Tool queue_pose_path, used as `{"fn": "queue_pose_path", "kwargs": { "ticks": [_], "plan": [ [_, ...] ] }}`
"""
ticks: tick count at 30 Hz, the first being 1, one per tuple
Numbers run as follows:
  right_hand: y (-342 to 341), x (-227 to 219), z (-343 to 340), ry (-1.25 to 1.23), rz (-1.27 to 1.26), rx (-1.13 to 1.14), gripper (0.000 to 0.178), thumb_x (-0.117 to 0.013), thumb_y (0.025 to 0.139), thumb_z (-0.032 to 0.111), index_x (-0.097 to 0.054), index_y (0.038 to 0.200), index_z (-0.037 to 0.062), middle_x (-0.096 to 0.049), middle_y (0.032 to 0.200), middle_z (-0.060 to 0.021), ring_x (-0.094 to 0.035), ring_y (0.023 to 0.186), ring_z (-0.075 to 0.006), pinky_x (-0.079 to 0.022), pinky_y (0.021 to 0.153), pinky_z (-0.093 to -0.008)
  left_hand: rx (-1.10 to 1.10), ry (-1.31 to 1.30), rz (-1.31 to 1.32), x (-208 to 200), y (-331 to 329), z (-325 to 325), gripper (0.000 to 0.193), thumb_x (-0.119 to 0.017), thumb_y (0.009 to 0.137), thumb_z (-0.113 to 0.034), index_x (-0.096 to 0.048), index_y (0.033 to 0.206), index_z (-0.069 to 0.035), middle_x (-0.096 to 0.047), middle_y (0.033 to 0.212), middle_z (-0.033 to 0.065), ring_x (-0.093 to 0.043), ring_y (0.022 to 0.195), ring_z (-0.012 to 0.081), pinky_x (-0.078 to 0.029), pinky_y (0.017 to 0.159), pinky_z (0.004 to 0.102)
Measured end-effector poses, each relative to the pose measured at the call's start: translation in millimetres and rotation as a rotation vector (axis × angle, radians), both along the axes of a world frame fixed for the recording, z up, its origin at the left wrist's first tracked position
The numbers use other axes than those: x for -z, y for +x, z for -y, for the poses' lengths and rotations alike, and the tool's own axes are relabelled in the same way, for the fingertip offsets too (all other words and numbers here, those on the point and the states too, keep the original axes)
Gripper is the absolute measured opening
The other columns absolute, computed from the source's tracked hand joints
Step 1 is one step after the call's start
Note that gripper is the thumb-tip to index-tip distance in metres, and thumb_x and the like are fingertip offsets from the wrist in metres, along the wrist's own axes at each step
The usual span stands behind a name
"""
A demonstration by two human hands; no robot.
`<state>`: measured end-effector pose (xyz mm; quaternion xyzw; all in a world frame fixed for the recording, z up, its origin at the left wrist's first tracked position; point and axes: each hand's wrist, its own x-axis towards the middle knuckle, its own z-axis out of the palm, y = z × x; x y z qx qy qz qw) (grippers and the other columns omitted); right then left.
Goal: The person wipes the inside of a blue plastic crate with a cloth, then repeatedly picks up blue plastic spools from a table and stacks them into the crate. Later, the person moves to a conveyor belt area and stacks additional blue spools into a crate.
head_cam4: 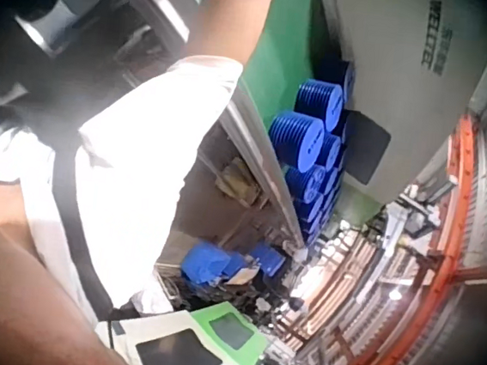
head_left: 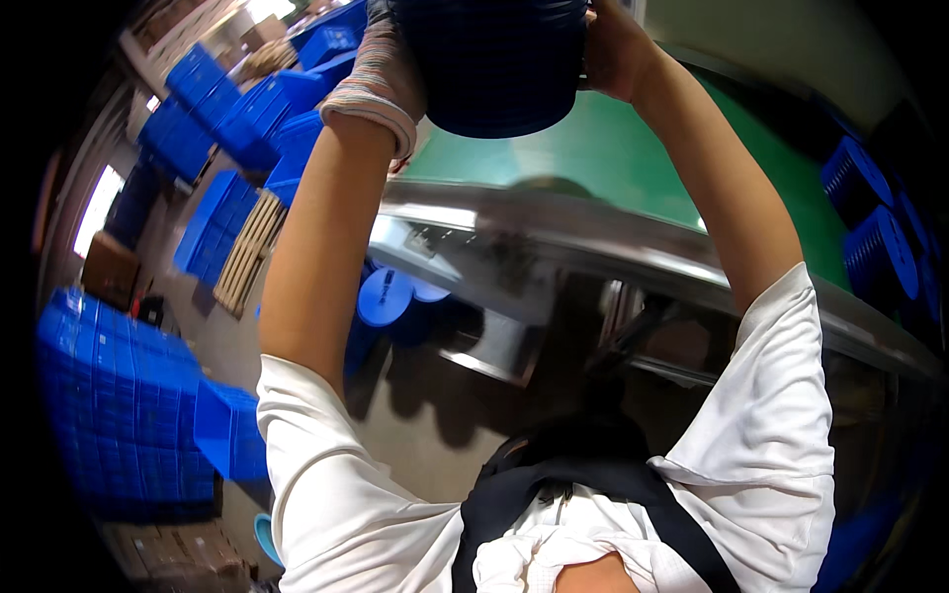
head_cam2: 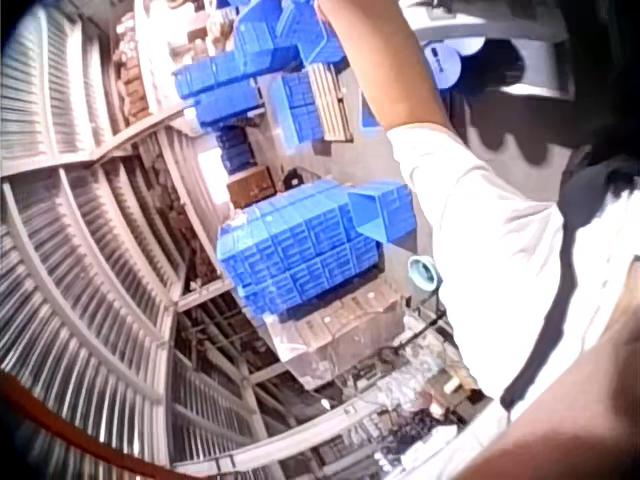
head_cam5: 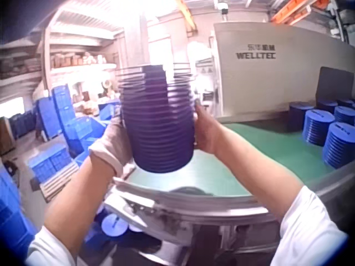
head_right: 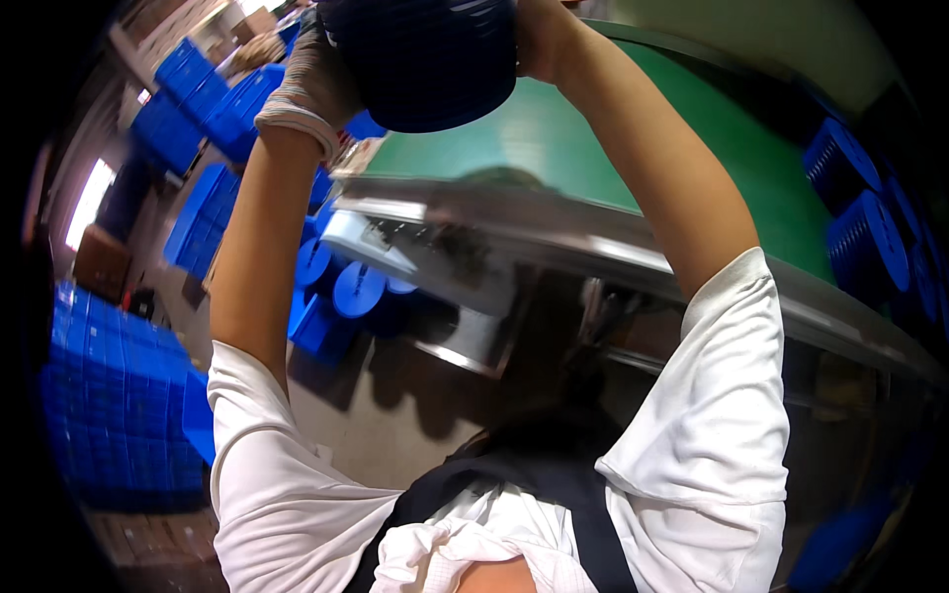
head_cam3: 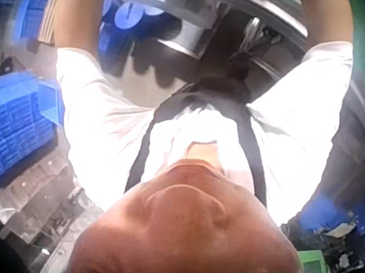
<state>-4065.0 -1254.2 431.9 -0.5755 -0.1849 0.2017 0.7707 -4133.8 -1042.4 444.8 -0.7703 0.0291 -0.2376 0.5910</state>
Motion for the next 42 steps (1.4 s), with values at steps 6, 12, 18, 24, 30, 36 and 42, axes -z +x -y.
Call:
{"fn": "queue_pose_path", "kwargs": {
  "ticks": [6, 12, 18, 24, 30, 36, 42],
  "plan": [
    [-81, 37, -143, 0.110, 0.048, -0.499, 0.090, -0.014, 0.089, 0.076, -0.045, 0.141, 0.0095, -0.052, 0.137, -0.0144, -0.050, 0.126, -0.0291, -0.039, 0.104, -0.0465, -0.303, -0.084, -0.069, 23, -150, -118, 0.044, -0.033, 0.102, -0.044, -0.052, 0.136, -0.024, -0.055, 0.137, 0.0010, -0.038, 0.136, 0.0285, -0.018, 0.113, 0.0500],
    [-210, 70, -295, 0.042, -0.014, -0.390, 0.095, -0.018, 0.084, 0.082, -0.020, 0.152, 0.0162, -0.021, 0.157, -0.0154, -0.015, 0.144, -0.0395, -0.010, 0.114, -0.0601, -0.457, 0.165, -0.016, 72, -265, -260, 0.043, -0.039, 0.101, -0.030, -0.040, 0.142, -0.019, -0.044, 0.144, 0.0051, -0.035, 0.137, 0.0281, -0.020, 0.115, 0.0445],
    [-255, 133, -411, 0.015, -0.206, -0.605, 0.091, -0.021, 0.086, 0.080, -0.025, 0.151, 0.0164, -0.031, 0.153, -0.0130, -0.027, 0.141, -0.0331, -0.019, 0.114, -0.0504, -0.931, 2.732, -0.467, 136, -346, -341, 0.056, -0.045, 0.098, -0.012, -0.021, 0.149, -0.010, -0.031, 0.152, 0.0113, -0.031, 0.140, 0.0269, -0.023, 0.117, 0.0364],
    [-256, 207, -508, 0.060, -0.395, -0.663, 0.080, -0.027, 0.092, 0.071, -0.038, 0.146, 0.0139, -0.043, 0.146, -0.0125, -0.041, 0.134, -0.0289, -0.029, 0.112, -0.0414, -0.901, 2.784, -0.642, 219, -362, -422, 0.064, -0.040, 0.099, -0.047, -0.024, 0.151, -0.013, -0.028, 0.154, 0.0070, -0.029, 0.140, 0.0251, -0.019, 0.117, 0.0401],
    [-241, 250, -623, -0.011, -0.130, -0.599, 0.081, -0.030, 0.092, 0.070, -0.027, 0.150, 0.0139, -0.033, 0.151, -0.0147, -0.028, 0.141, -0.0298, -0.018, 0.116, -0.0421, -0.725, 2.717, -0.759, 281, -370, -520, 0.070, -0.032, 0.098, -0.056, -0.021, 0.152, -0.014, -0.020, 0.158, 0.0085, -0.018, 0.145, 0.0297, -0.009, 0.119, 0.0444],
    [-232, 275, -767, -0.194, -0.026, -0.588, 0.083, -0.032, 0.090, 0.072, -0.030, 0.149, 0.0143, -0.029, 0.152, -0.0183, -0.020, 0.143, -0.0342, -0.016, 0.116, -0.0438, -0.705, 2.641, -1.033, 309, -387, -637, 0.076, -0.047, 0.093, -0.057, -0.023, 0.151, -0.014, -0.023, 0.155, 0.0120, -0.024, 0.141, 0.0326, -0.014, 0.118, 0.0475],
    [-253, 276, -923, -0.229, -0.056, -0.711, 0.082, -0.028, 0.090, 0.073, -0.025, 0.151, 0.0173, -0.023, 0.154, -0.0188, -0.015, 0.145, -0.0339, -0.013, 0.117, -0.0451, -0.351, 3.216, -1.411, 298, -404, -780, 0.067, -0.041, 0.099, -0.045, -0.019, 0.151, -0.010, -0.023, 0.155, 0.0155, -0.026, 0.140, 0.0332, -0.018, 0.118, 0.0466]
  ]
}}
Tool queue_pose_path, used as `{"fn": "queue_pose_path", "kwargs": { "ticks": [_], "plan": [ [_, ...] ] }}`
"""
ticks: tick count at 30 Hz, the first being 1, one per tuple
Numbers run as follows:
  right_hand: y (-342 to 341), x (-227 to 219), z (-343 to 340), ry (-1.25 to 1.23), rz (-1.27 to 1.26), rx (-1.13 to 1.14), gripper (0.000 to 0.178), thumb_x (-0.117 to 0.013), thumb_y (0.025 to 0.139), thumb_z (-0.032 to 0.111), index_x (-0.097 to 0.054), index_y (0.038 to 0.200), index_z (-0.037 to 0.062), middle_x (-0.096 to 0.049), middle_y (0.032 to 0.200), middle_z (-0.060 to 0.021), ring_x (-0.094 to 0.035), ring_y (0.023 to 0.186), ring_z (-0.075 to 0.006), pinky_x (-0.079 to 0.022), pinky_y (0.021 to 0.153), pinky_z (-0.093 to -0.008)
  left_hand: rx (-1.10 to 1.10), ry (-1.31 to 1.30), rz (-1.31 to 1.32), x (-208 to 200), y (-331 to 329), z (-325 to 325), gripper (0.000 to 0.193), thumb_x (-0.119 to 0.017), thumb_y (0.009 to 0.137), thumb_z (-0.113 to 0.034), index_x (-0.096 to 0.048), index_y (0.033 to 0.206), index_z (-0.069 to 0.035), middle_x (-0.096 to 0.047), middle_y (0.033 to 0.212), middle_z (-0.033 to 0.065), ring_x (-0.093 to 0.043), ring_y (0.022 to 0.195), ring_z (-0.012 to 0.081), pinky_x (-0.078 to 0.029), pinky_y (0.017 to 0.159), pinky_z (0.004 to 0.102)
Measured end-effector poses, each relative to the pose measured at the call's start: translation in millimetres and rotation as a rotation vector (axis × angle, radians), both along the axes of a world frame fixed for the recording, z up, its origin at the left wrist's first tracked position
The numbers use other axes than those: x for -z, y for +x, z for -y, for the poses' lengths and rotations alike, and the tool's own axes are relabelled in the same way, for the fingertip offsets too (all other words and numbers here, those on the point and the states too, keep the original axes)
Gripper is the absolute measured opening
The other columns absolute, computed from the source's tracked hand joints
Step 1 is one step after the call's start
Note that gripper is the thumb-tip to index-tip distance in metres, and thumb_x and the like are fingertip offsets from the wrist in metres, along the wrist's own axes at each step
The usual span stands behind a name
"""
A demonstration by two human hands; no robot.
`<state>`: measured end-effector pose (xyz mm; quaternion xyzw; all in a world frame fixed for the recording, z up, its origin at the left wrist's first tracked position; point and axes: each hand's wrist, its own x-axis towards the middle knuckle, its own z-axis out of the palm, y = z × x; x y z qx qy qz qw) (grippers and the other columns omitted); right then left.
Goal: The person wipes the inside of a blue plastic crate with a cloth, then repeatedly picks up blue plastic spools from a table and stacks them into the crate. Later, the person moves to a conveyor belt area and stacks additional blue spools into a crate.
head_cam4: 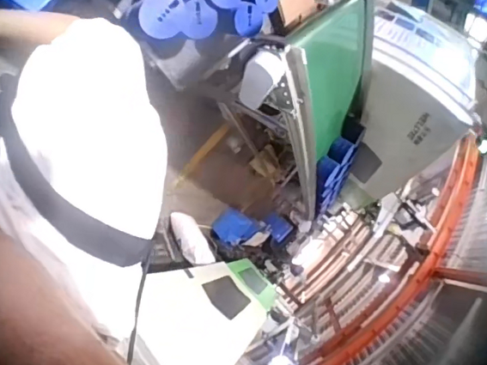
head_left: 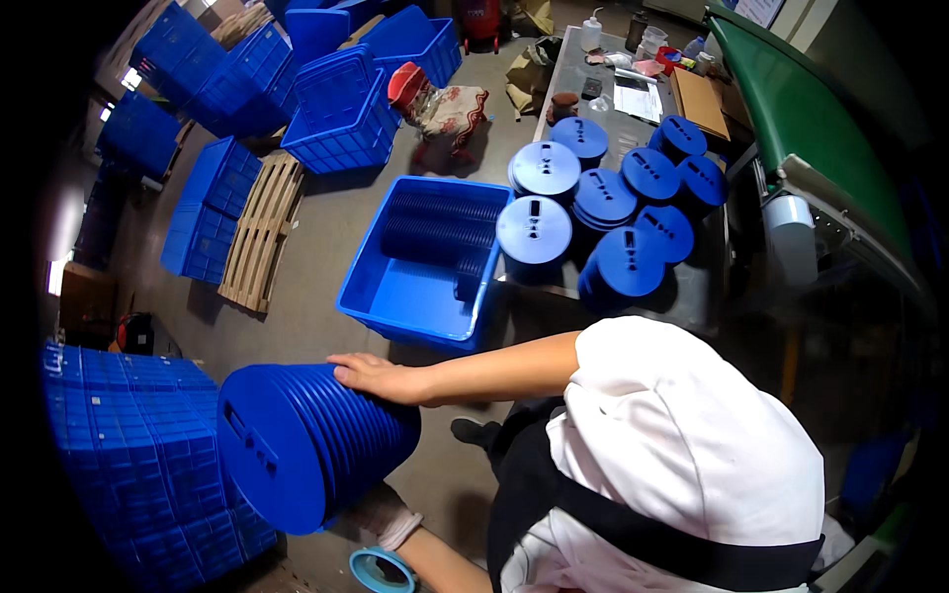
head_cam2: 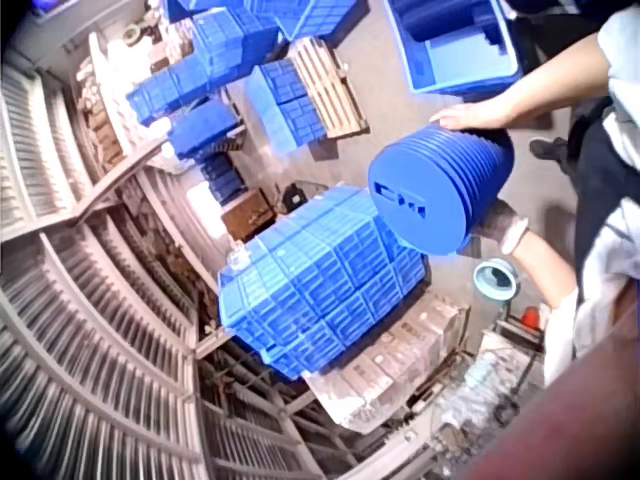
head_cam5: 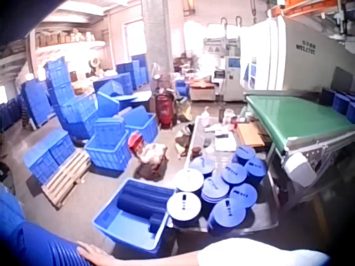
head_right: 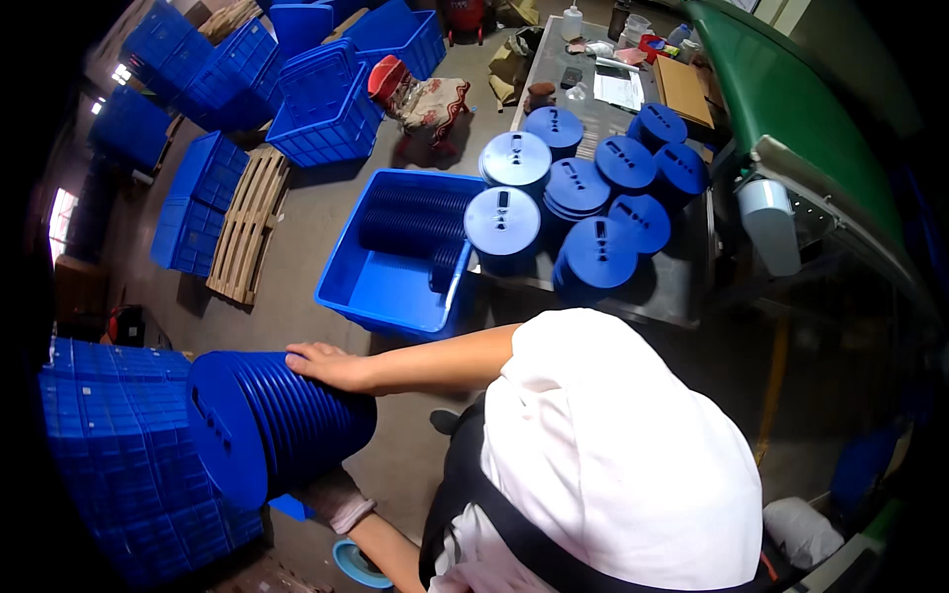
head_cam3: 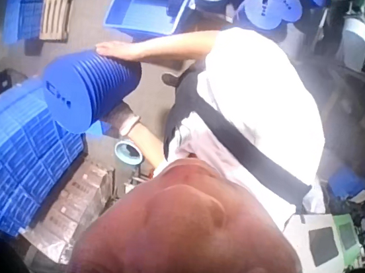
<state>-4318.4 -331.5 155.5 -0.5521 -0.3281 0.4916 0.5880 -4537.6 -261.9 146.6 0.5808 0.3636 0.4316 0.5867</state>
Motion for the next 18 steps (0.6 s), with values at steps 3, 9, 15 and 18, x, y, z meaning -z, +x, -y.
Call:
{"fn": "queue_pose_path", "kwargs": {
  "ticks": [3, 9, 15, 18],
  "plan": [
    [-12, -1, -79, 0.030, -0.059, 0.020, 0.080, -0.027, 0.092, 0.071, -0.023, 0.151, 0.0177, -0.019, 0.155, -0.0167, -0.012, 0.146, -0.0324, -0.011, 0.117, -0.0452, -0.065, -0.387, 0.323, -27, 22, -62, 0.073, -0.042, 0.096, -0.053, -0.021, 0.151, -0.010, -0.023, 0.155, 0.0127, -0.025, 0.141, 0.0309, -0.017, 0.118, 0.0442],
    [-16, 16, -240, 0.127, -0.153, 0.102, 0.083, -0.028, 0.092, 0.071, -0.022, 0.152, 0.0147, -0.018, 0.156, -0.0167, -0.011, 0.145, -0.0333, -0.011, 0.117, -0.0444, 0.079, -0.247, 0.200, -10, 11, -257, 0.075, -0.042, 0.094, -0.057, -0.025, 0.150, -0.010, -0.025, 0.155, 0.0110, -0.026, 0.141, 0.0291, -0.018, 0.117, 0.0425],
    [31, 21, -383, 0.137, -0.132, 0.240, 0.086, -0.029, 0.090, 0.074, -0.023, 0.152, 0.0144, -0.018, 0.156, -0.0164, -0.012, 0.145, -0.0313, -0.012, 0.117, -0.0453, 0.228, -0.300, 0.226, 16, 52, -439, 0.072, -0.042, 0.095, -0.056, -0.027, 0.149, -0.009, -0.028, 0.154, 0.0110, -0.027, 0.140, 0.0286, -0.018, 0.117, 0.0417],
    [65, 33, -448, 0.192, -0.166, 0.261, 0.088, -0.029, 0.089, 0.075, -0.020, 0.152, 0.0144, -0.016, 0.156, -0.0158, -0.014, 0.145, -0.0316, -0.013, 0.117, -0.0453, 0.303, -0.322, 0.218, 29, 89, -520, 0.071, -0.041, 0.096, -0.055, -0.028, 0.148, -0.009, -0.029, 0.153, 0.0110, -0.028, 0.139, 0.0283, -0.019, 0.117, 0.0414]
  ]
}}
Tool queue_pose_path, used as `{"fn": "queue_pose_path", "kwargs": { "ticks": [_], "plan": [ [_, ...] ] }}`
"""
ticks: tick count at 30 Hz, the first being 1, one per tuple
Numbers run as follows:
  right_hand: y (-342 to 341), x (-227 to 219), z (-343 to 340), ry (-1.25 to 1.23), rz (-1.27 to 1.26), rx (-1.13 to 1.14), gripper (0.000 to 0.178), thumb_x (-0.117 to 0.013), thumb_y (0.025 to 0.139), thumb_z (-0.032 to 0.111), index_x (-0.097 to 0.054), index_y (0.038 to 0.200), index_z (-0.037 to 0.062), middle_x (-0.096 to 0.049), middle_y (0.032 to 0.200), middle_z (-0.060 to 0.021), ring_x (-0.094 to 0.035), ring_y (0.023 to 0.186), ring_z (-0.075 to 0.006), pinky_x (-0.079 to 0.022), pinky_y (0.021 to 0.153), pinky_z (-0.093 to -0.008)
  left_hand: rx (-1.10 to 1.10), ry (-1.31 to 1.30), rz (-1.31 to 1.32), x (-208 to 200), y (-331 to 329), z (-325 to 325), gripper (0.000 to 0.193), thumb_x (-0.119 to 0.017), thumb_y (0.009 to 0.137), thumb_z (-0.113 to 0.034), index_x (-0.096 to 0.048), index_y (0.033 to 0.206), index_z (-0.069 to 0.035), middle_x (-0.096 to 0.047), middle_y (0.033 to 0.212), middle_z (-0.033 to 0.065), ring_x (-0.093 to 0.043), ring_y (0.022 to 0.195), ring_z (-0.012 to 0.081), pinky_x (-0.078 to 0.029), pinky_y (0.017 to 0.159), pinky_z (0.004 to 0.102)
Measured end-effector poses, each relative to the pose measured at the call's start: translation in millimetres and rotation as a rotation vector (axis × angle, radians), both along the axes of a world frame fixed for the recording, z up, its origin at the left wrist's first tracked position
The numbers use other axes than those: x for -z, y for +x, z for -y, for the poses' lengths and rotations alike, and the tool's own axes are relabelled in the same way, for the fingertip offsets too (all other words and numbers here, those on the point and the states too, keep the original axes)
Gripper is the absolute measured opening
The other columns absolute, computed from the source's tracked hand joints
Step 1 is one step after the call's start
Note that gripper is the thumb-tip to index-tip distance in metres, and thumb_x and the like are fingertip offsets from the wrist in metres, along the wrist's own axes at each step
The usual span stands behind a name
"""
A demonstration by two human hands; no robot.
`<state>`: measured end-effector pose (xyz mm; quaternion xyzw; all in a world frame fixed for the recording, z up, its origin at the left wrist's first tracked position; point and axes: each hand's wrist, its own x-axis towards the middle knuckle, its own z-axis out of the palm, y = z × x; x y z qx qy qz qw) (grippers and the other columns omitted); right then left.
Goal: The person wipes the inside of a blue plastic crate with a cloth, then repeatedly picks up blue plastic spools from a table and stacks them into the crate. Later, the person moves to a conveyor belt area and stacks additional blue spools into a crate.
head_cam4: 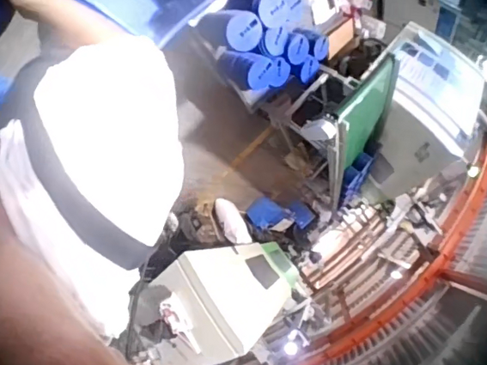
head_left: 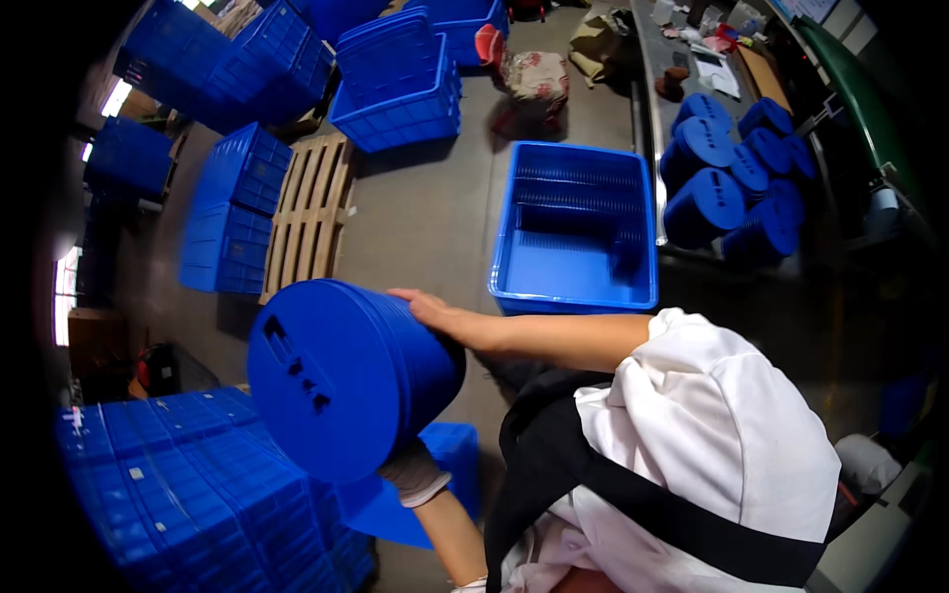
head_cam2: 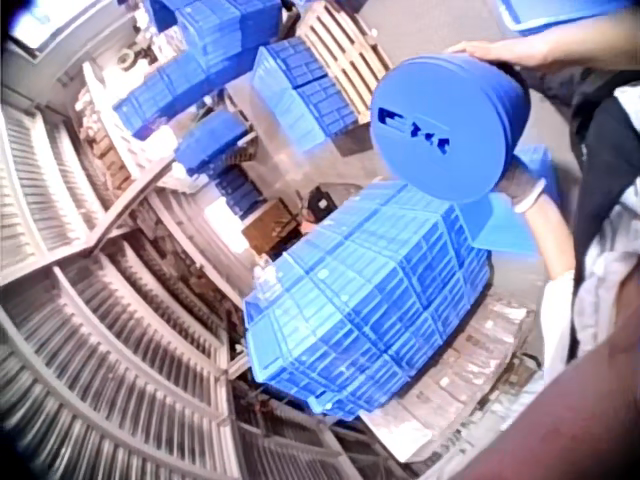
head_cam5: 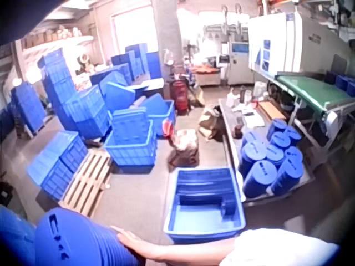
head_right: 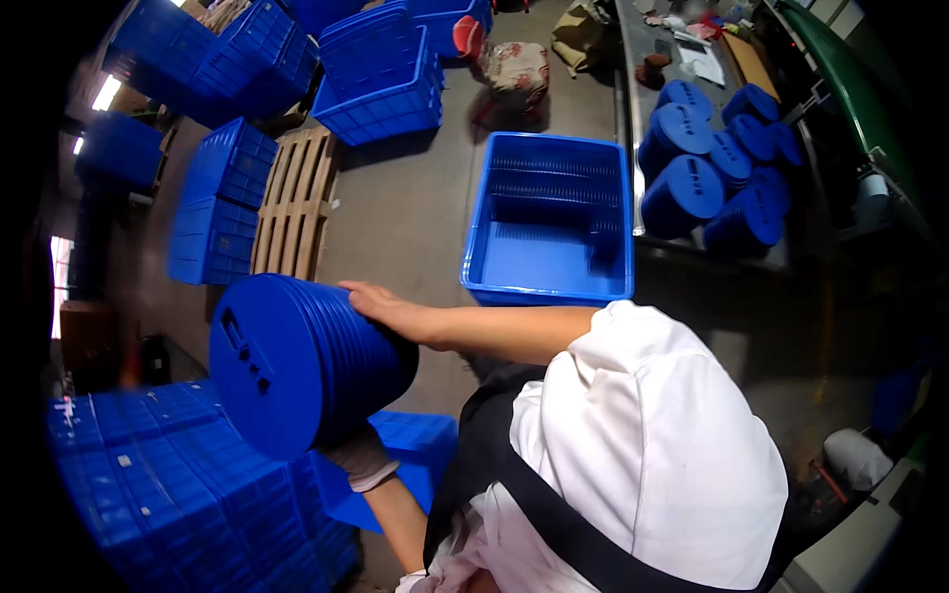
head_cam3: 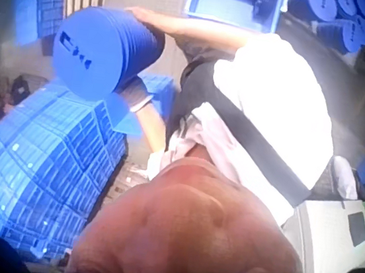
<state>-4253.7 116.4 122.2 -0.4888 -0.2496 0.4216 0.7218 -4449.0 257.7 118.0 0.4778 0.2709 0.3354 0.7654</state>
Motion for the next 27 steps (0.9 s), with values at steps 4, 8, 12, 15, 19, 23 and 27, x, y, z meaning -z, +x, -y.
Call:
{"fn": "queue_pose_path", "kwargs": {
  "ticks": [4, 8, 12, 15, 19, 23, 27],
  "plan": [
    [40, 6, -96, 0.007, -0.033, 0.043, 0.091, -0.027, 0.086, 0.079, -0.018, 0.152, 0.0187, -0.016, 0.156, -0.0147, -0.014, 0.145, -0.0339, -0.014, 0.116, -0.0487, 0.109, -0.003, -0.033, 1, 50, -104, 0.069, -0.041, 0.096, -0.054, -0.029, 0.147, -0.008, -0.030, 0.152, 0.0110, -0.029, 0.139, 0.0280, -0.019, 0.116, 0.0409],
    [86, -11, -167, 0.062, -0.007, 0.169, 0.092, -0.029, 0.085, 0.080, -0.017, 0.153, 0.0174, -0.018, 0.156, -0.0145, -0.015, 0.145, -0.0318, -0.013, 0.117, -0.0475, 0.257, -0.031, -0.048, -2, 108, -197, 0.068, -0.040, 0.097, -0.052, -0.031, 0.147, -0.008, -0.032, 0.151, 0.0110, -0.029, 0.138, 0.0277, -0.019, 0.116, 0.0404],
    [141, -25, -224, 0.134, 0.007, 0.307, 0.090, -0.030, 0.087, 0.077, -0.018, 0.153, 0.0172, -0.022, 0.155, -0.0143, -0.018, 0.144, -0.0304, -0.014, 0.116, -0.0451, 0.402, -0.035, -0.040, -5, 175, -280, 0.066, -0.040, 0.098, -0.051, -0.032, 0.146, -0.007, -0.034, 0.151, 0.0110, -0.030, 0.138, 0.0274, -0.019, 0.116, 0.0399],
    [173, -28, -238, 0.061, -0.108, 0.399, 0.088, -0.030, 0.087, 0.077, -0.016, 0.153, 0.0193, -0.022, 0.155, -0.0108, -0.019, 0.144, -0.0298, -0.014, 0.117, -0.0464, 0.554, -0.051, 0.009, 11, 249, -318, 0.065, -0.039, 0.098, -0.050, -0.033, 0.145, -0.007, -0.035, 0.150, 0.0110, -0.031, 0.137, 0.0271, -0.020, 0.116, 0.0395],
    [216, -28, -244, 0.052, -0.043, 0.623, 0.090, -0.029, 0.086, 0.079, -0.012, 0.154, 0.0229, -0.016, 0.158, -0.0103, -0.014, 0.145, -0.0299, -0.010, 0.117, -0.0488, 0.800, 0.025, -0.076, -15, 344, -330, 0.072, -0.042, 0.094, -0.058, -0.034, 0.145, -0.007, -0.036, 0.149, 0.0098, -0.032, 0.136, 0.0262, -0.018, 0.115, 0.0391],
    [272, -16, -211, 0.058, -0.100, 0.757, 0.085, -0.023, 0.089, 0.076, -0.013, 0.154, 0.0209, -0.017, 0.158, -0.0097, -0.012, 0.146, -0.0270, -0.010, 0.118, -0.0451, 0.993, 0.007, -0.074, -11, 445, -305, 0.083, -0.046, 0.088, -0.066, -0.035, 0.146, -0.007, -0.035, 0.150, 0.0083, -0.029, 0.138, 0.0248, -0.017, 0.116, 0.0397],
    [332, 23, -166, 0.021, -0.075, 1.028, 0.082, -0.026, 0.091, 0.073, -0.019, 0.153, 0.0201, -0.019, 0.157, -0.0074, -0.014, 0.145, -0.0232, -0.008, 0.118, -0.0409, 1.159, -0.168, -0.171, 11, 545, -255, 0.072, -0.050, 0.090, -0.058, -0.041, 0.141, -0.007, -0.043, 0.143, 0.0071, -0.037, 0.132, 0.0246, -0.024, 0.113, 0.0399]
  ]
}}
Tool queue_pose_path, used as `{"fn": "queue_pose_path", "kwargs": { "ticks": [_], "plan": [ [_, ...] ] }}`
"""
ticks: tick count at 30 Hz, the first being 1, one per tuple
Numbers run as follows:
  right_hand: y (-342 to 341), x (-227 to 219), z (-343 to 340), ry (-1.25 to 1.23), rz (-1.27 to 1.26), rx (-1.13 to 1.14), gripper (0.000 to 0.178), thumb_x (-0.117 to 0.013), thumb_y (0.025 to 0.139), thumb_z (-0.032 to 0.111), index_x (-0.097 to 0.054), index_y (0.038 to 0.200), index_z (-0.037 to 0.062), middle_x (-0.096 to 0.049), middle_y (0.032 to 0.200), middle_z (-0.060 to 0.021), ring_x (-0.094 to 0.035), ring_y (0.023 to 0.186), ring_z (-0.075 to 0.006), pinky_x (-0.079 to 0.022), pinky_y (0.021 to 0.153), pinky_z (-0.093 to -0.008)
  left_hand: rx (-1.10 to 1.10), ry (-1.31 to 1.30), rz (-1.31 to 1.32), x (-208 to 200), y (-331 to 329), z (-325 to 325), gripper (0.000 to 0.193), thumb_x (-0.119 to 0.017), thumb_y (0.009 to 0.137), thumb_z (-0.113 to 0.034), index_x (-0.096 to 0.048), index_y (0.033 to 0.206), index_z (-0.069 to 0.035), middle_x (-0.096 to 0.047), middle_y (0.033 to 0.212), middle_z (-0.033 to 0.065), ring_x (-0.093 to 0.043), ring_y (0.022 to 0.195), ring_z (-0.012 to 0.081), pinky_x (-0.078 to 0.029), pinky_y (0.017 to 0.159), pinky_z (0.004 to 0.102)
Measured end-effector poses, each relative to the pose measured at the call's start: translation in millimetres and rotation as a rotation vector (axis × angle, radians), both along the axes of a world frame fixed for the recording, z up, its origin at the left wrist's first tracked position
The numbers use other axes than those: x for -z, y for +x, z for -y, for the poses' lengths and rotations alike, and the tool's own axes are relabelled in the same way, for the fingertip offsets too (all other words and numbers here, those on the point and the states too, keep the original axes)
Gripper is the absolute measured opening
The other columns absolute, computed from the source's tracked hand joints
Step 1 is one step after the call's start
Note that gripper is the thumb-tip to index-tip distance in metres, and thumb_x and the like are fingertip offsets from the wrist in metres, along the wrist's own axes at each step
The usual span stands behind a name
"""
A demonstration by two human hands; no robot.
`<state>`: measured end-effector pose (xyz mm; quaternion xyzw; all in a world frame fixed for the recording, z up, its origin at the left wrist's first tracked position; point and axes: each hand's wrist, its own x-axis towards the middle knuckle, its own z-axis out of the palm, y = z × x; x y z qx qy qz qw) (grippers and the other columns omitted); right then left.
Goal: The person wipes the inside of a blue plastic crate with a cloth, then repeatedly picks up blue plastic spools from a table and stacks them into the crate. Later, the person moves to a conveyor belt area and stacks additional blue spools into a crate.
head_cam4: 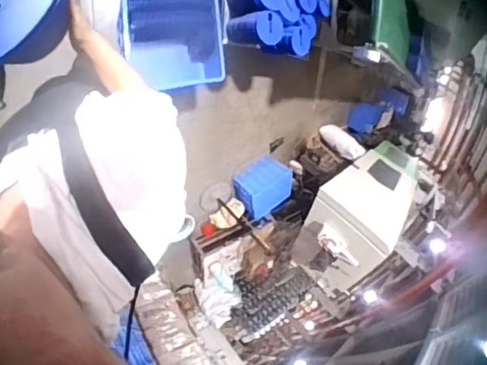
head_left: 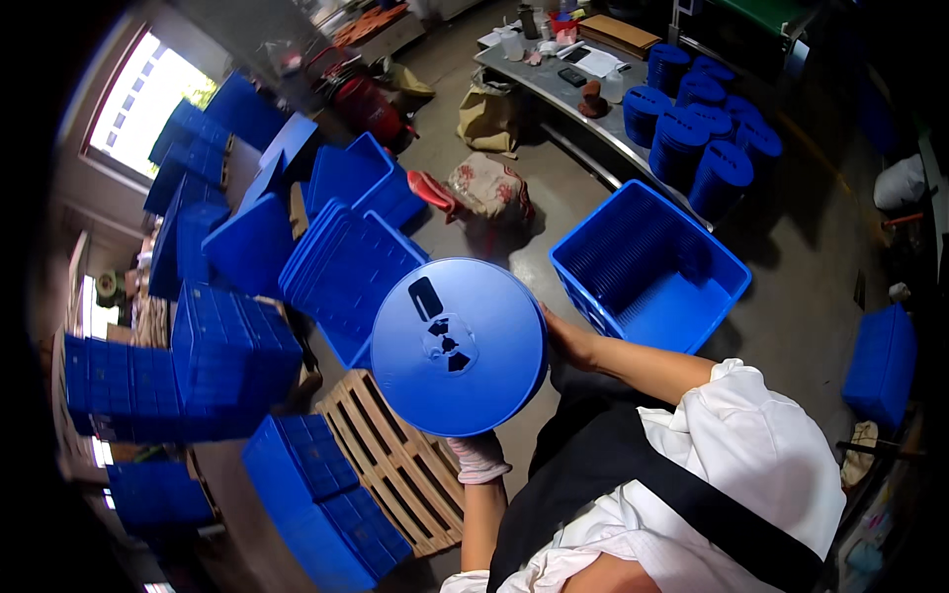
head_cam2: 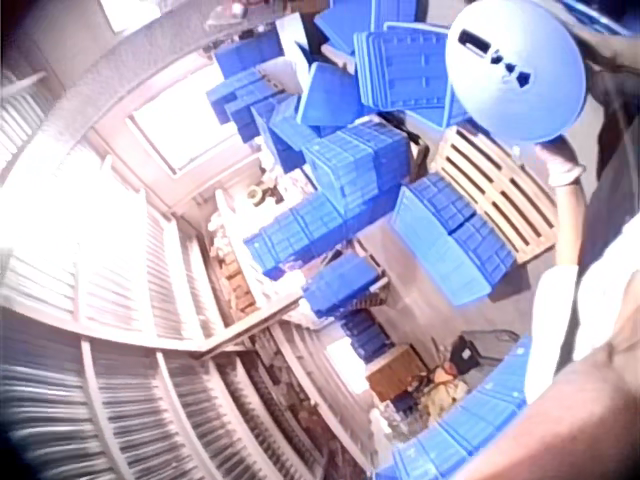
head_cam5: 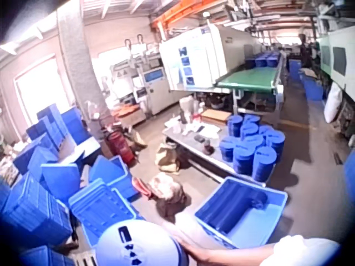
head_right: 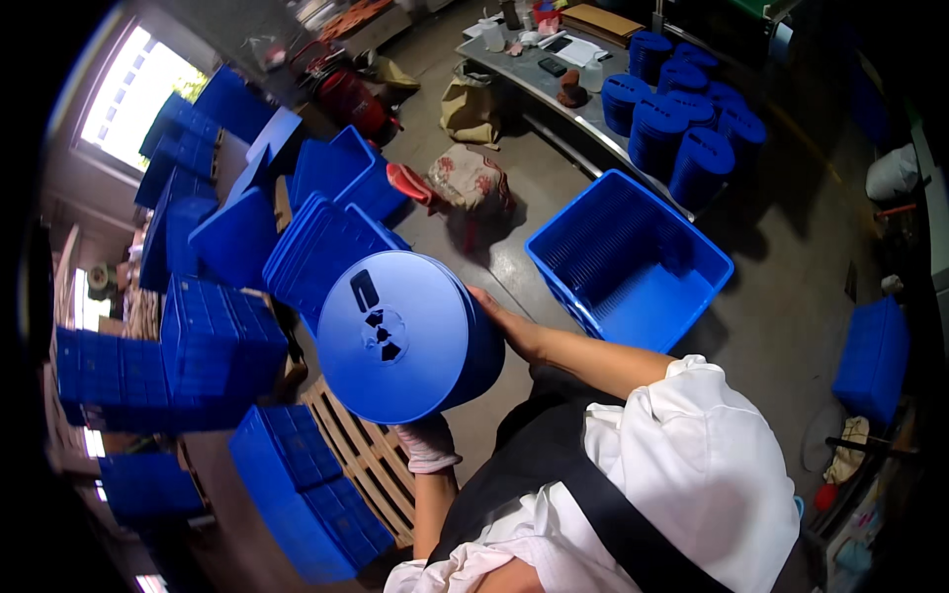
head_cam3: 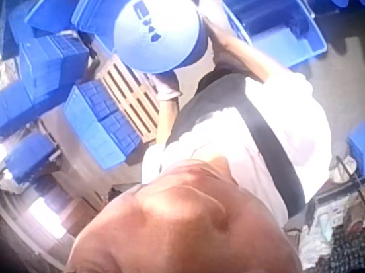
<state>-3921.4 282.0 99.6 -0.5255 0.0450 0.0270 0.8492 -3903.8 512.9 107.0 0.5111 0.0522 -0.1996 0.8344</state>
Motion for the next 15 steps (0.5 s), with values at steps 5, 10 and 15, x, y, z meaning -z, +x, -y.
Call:
{"fn": "queue_pose_path", "kwargs": {
  "ticks": [5, 10, 15],
  "plan": [
    [98, 0, 75, -0.015, -0.014, 0.180, 0.084, -0.027, 0.091, 0.073, -0.016, 0.154, 0.0183, -0.019, 0.157, -0.0076, -0.012, 0.146, -0.0229, -0.008, 0.118, -0.0403, 0.224, -0.112, 0.097, 61, 161, 58, 0.055, -0.051, 0.093, -0.046, -0.048, 0.133, -0.007, -0.053, 0.132, 0.0058, -0.047, 0.122, 0.0238, -0.032, 0.108, 0.0385],
    [195, -16, 162, -0.089, 0.053, 0.300, 0.088, -0.024, 0.090, 0.075, -0.018, 0.153, 0.0140, -0.024, 0.155, -0.0093, -0.018, 0.144, -0.0232, -0.010, 0.118, -0.0383, 0.375, -0.040, 0.163, 68, 290, 151, 0.033, -0.051, 0.098, -0.029, -0.054, 0.122, -0.005, -0.060, 0.115, 0.0063, -0.056, 0.105, 0.0202, -0.045, 0.094, 0.0333],
    [290, 39, 260, -0.006, 0.053, 0.363, 0.080, -0.024, 0.095, 0.068, -0.019, 0.153, 0.0129, -0.024, 0.155, -0.0082, -0.020, 0.143, -0.0217, -0.011, 0.117, -0.0387, 0.501, -0.244, -0.061, 61, 393, 267, 0.039, -0.050, 0.098, -0.035, -0.052, 0.125, -0.006, -0.059, 0.118, 0.0065, -0.055, 0.108, 0.0204, -0.044, 0.097, 0.0357]
  ]
}}
